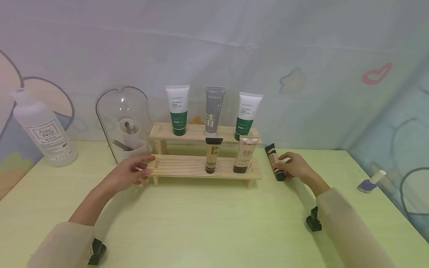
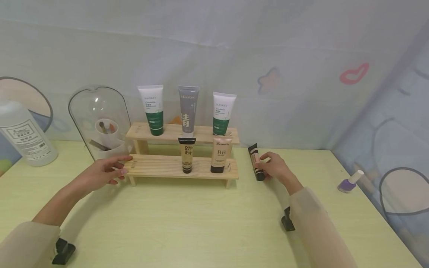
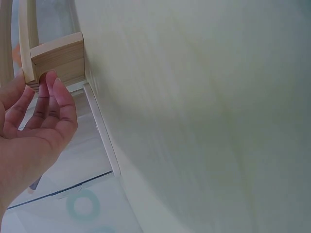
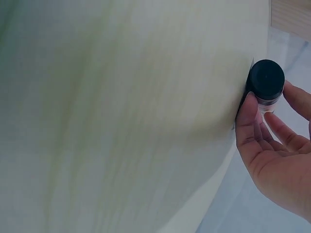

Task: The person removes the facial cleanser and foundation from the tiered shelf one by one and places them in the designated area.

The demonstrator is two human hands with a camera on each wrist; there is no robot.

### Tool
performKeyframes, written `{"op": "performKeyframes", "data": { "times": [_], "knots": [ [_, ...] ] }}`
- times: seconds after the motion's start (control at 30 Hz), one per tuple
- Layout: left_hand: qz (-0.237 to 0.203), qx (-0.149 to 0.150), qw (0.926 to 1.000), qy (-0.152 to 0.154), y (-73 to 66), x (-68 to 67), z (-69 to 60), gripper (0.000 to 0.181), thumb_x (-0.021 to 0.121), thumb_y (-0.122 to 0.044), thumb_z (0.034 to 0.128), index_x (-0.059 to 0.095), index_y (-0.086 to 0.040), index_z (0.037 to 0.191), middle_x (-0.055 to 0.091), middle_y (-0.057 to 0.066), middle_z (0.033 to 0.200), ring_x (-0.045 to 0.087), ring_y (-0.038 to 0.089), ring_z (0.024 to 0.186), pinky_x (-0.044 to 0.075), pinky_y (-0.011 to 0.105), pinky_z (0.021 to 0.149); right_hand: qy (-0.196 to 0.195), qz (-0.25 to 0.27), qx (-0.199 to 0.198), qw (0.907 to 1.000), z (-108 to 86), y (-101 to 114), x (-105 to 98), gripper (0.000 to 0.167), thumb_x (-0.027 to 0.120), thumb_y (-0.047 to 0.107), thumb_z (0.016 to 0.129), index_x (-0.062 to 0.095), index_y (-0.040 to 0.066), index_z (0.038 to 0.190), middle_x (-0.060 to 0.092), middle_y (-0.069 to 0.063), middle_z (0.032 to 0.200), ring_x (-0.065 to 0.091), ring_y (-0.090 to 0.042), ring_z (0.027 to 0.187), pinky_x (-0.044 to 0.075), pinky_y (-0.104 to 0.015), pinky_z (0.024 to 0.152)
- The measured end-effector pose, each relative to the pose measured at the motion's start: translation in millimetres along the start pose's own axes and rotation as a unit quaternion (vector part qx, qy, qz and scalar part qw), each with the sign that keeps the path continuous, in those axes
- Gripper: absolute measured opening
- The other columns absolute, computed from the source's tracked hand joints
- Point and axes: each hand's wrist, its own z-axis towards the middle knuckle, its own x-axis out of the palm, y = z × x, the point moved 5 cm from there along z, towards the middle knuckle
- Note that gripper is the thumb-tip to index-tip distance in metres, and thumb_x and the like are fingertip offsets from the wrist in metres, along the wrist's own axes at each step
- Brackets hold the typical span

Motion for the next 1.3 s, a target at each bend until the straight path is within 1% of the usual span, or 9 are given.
{"op": "performKeyframes", "data": {
  "times": [0.2,0.37,0.47,0.6,0.73,0.87,1.03,1.17,1.3],
  "knots": [
    [-0.007,-0.002,1.0000,0.000,0.6,0.8,0.6,0.048,0.054,-0.011,0.0924,0.038,0.004,0.135,0.051,0.019,0.106,0.055,0.026,0.090,0.050,0.036,0.071,0.003,0.002,-0.001,1.0000,-3.4,-2,-3,0.051,0.058,0.021,0.091,0.036,-0.008,0.127,0.055,-0.011,0.085,0.051,-0.016,0.062,0.050,-0.033,0.060],
    [-0.007,-0.008,0.9999,0.000,0.1,1.6,0.6,0.048,0.054,-0.010,0.0925,0.038,0.004,0.135,0.051,0.020,0.107,0.055,0.026,0.091,0.050,0.036,0.072,0.008,0.000,-0.009,0.9999,-6.4,-3,-5,0.052,0.058,0.020,0.091,0.036,-0.008,0.128,0.055,-0.011,0.082,0.053,-0.017,0.063,0.050,-0.033,0.061],
    [-0.008,-0.011,0.9999,-0.001,0.1,1.6,0.4,0.048,0.053,-0.010,0.0926,0.038,0.004,0.135,0.050,0.019,0.107,0.055,0.026,0.091,0.050,0.036,0.072,0.016,0.006,-0.016,0.9997,-9.6,-3,-5,0.051,0.059,0.019,0.090,0.036,-0.008,0.128,0.055,-0.011,0.083,0.054,-0.018,0.064,0.051,-0.033,0.062],
    [-0.009,-0.011,0.9999,-0.002,-0.2,1.4,0.3,0.048,0.053,-0.010,0.0926,0.038,0.003,0.136,0.050,0.019,0.107,0.055,0.025,0.090,0.049,0.035,0.072,0.033,0.019,-0.025,0.9990,-15.1,-3,-6,0.052,0.059,0.018,0.090,0.035,-0.009,0.128,0.057,-0.014,0.090,0.055,-0.019,0.067,0.051,-0.034,0.065],
    [-0.009,-0.008,0.9999,-0.001,-0.8,1.0,0.0,0.048,0.053,-0.011,0.0927,0.038,0.003,0.136,0.050,0.019,0.107,0.055,0.026,0.091,0.049,0.035,0.071,0.047,0.020,-0.037,0.9980,-20.3,-2,-8,0.054,0.060,0.018,0.089,0.035,-0.009,0.128,0.057,-0.018,0.096,0.058,-0.023,0.070,0.051,-0.036,0.068],
    [-0.009,-0.006,0.9999,-0.001,-1.1,0.8,-0.4,0.048,0.053,-0.011,0.0927,0.037,0.004,0.135,0.050,0.019,0.106,0.055,0.026,0.091,0.049,0.034,0.071,0.054,0.012,-0.044,0.9975,-25.3,-2,-11,0.056,0.061,0.020,0.089,0.035,-0.010,0.128,0.056,-0.020,0.099,0.059,-0.026,0.073,0.051,-0.037,0.068],
    [-0.006,-0.004,1.0000,0.000,-1.2,0.9,-0.3,0.048,0.053,-0.010,0.0928,0.038,0.004,0.135,0.051,0.019,0.105,0.055,0.025,0.090,0.049,0.034,0.071,0.058,0.003,-0.059,0.9966,-31.8,-1,-15,0.057,0.061,0.020,0.089,0.034,-0.010,0.129,0.057,-0.022,0.099,0.059,-0.028,0.073,0.051,-0.037,0.067],
    [-0.004,0.000,1.0000,-0.001,-1.3,0.7,-0.6,0.047,0.053,-0.010,0.0927,0.038,0.004,0.135,0.051,0.019,0.105,0.055,0.026,0.090,0.050,0.034,0.071,0.058,-0.015,-0.072,0.9956,-35.6,1,-18,0.055,0.061,0.019,0.089,0.036,-0.010,0.129,0.058,-0.022,0.096,0.058,-0.030,0.072,0.051,-0.036,0.066],
    [-0.002,0.001,1.0000,-0.003,-1.3,0.2,-0.5,0.047,0.053,-0.009,0.0926,0.038,0.004,0.135,0.051,0.019,0.105,0.056,0.025,0.088,0.049,0.033,0.070,0.061,-0.025,-0.084,0.9943,-42.4,7,-17,0.053,0.062,0.020,0.088,0.039,-0.008,0.127,0.059,-0.020,0.093,0.057,-0.030,0.070,0.050,-0.035,0.064]
  ]
}}
